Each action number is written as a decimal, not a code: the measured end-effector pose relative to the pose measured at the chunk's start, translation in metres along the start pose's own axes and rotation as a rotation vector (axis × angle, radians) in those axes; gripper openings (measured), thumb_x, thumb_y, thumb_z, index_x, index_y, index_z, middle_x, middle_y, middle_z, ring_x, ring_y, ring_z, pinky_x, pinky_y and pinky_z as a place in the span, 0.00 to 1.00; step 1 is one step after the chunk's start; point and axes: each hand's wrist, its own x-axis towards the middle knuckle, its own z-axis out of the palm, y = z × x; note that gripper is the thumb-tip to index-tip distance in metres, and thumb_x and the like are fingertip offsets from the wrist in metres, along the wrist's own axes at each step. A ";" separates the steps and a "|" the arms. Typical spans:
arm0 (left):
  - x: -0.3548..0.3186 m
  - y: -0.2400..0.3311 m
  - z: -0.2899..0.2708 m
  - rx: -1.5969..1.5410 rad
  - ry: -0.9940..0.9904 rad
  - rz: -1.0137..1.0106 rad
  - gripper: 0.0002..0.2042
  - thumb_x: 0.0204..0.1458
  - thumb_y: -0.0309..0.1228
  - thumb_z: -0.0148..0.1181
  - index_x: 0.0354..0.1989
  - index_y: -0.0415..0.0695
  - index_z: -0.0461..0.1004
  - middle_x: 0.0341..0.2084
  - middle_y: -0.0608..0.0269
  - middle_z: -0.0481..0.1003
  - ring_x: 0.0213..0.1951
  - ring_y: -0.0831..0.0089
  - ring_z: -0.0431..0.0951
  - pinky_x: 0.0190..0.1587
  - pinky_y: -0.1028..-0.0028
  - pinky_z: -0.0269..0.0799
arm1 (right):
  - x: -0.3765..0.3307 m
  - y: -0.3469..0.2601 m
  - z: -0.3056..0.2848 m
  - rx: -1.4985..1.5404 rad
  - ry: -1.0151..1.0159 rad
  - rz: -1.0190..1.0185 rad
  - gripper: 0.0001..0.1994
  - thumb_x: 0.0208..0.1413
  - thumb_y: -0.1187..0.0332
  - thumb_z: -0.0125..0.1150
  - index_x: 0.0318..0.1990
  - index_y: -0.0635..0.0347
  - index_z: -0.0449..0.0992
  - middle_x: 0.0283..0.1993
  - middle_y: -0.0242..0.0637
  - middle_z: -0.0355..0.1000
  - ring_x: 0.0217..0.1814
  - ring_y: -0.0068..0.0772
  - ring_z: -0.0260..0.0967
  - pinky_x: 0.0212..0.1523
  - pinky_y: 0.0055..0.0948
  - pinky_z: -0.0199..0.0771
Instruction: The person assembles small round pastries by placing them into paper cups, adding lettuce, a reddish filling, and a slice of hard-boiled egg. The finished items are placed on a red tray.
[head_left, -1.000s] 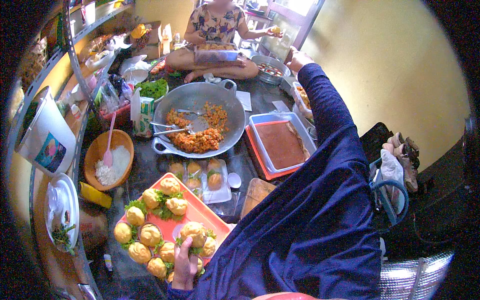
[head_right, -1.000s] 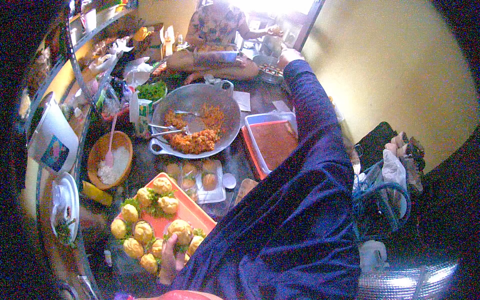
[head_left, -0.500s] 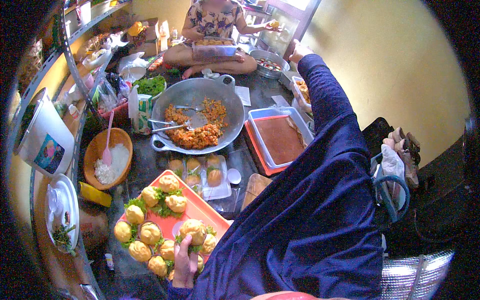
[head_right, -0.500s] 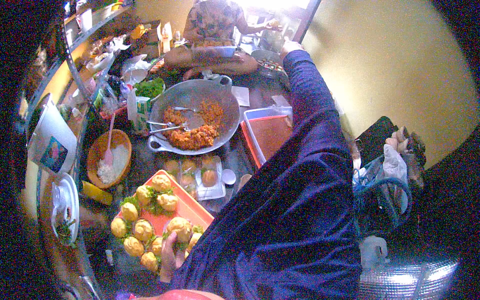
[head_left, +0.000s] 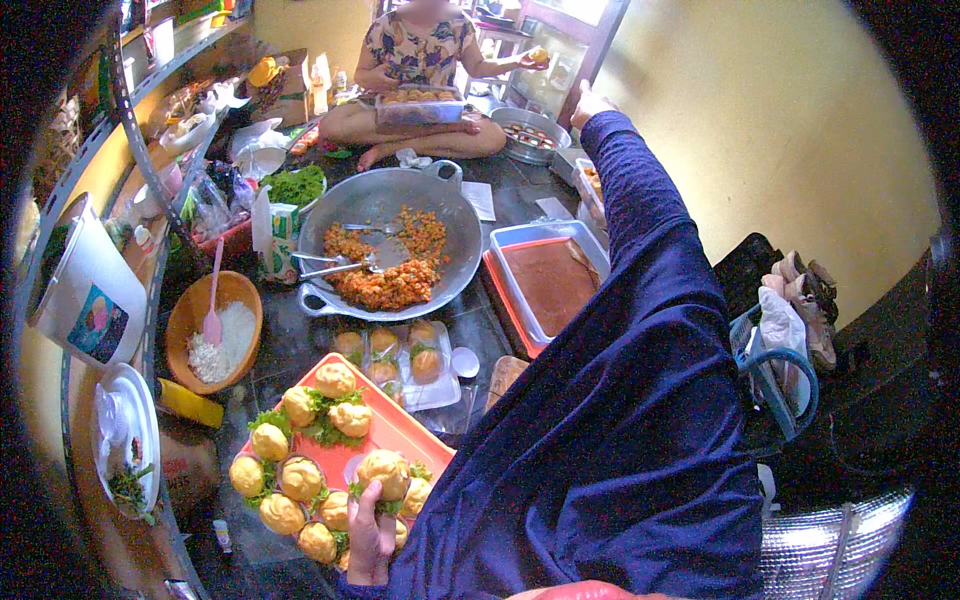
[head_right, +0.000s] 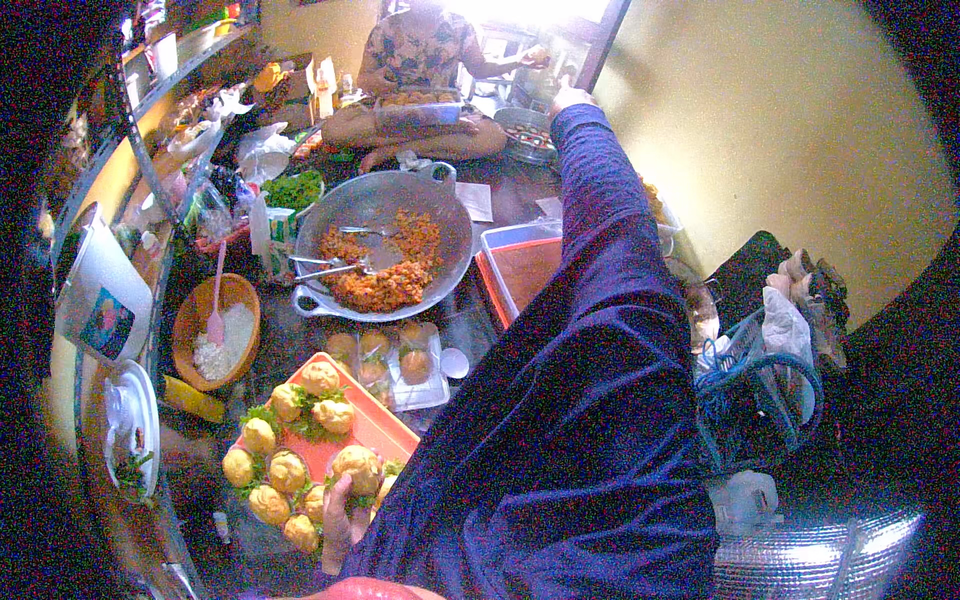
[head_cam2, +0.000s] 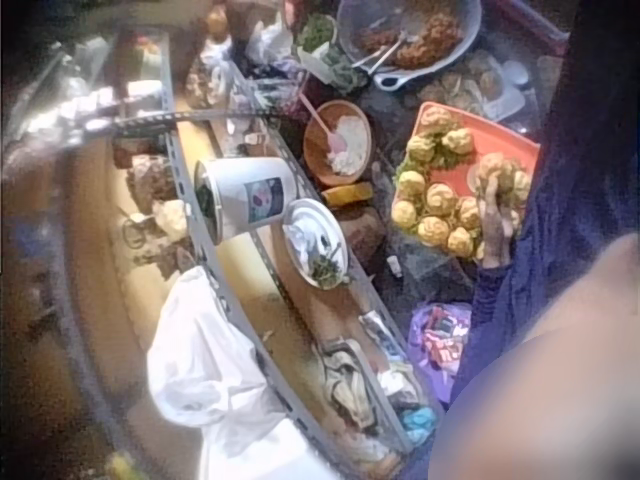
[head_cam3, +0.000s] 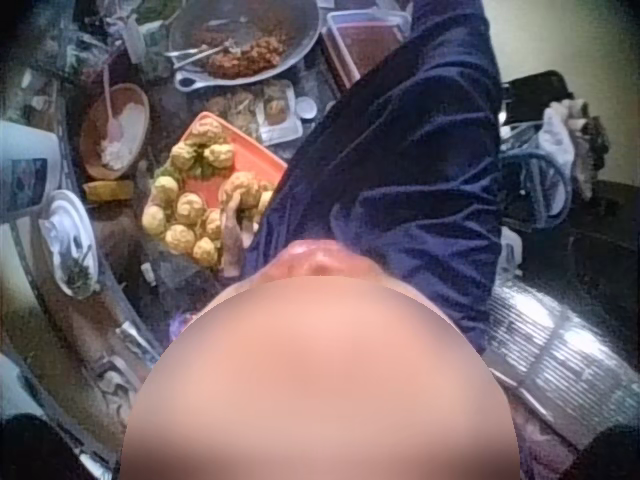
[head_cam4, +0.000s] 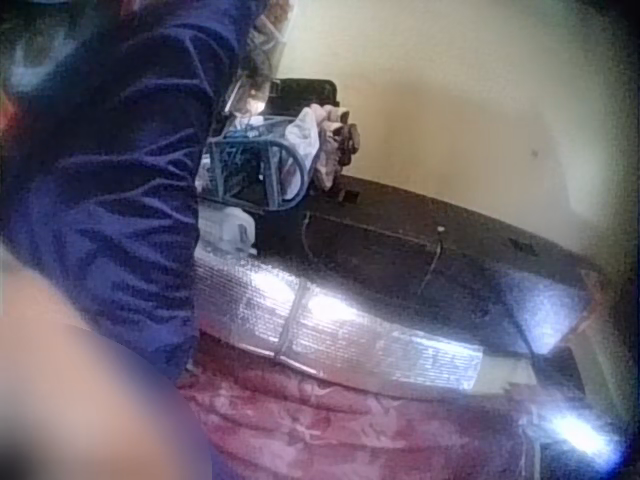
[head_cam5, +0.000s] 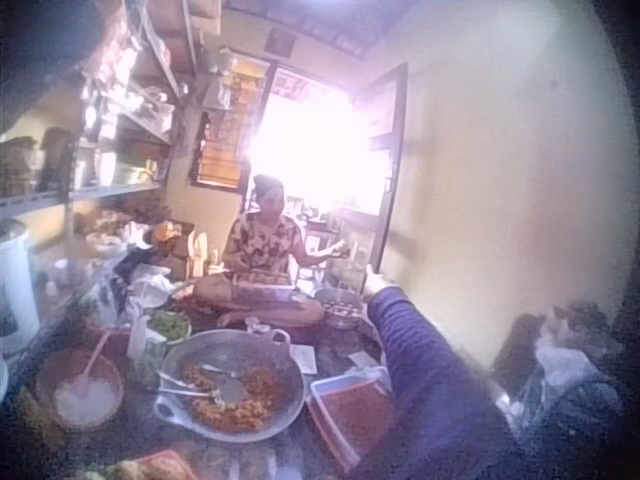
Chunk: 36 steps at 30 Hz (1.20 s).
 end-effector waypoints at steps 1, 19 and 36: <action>0.000 0.000 -0.001 -0.006 -0.032 0.018 0.21 0.55 0.28 0.53 0.58 0.38 0.62 0.50 0.51 0.72 0.52 0.61 0.74 0.58 0.61 0.69 | -0.003 -0.002 -0.002 0.020 0.010 0.015 0.42 0.50 0.69 0.55 0.73 0.49 0.41 0.63 0.55 0.63 0.64 0.54 0.63 0.64 0.42 0.63; -0.002 0.003 0.003 0.010 0.019 -0.013 0.21 0.55 0.29 0.54 0.57 0.39 0.64 0.51 0.51 0.72 0.53 0.62 0.74 0.58 0.63 0.69 | 0.028 0.007 0.031 0.170 -0.068 -0.027 0.34 0.58 0.62 0.44 0.72 0.42 0.42 0.67 0.59 0.56 0.69 0.60 0.54 0.68 0.58 0.50; -0.001 0.001 0.001 -0.008 0.036 -0.017 0.21 0.55 0.27 0.53 0.58 0.39 0.62 0.50 0.51 0.73 0.52 0.62 0.74 0.58 0.62 0.69 | -0.004 0.001 0.018 0.005 -0.004 -0.046 0.42 0.51 0.66 0.57 0.72 0.49 0.42 0.60 0.57 0.66 0.62 0.56 0.65 0.63 0.45 0.64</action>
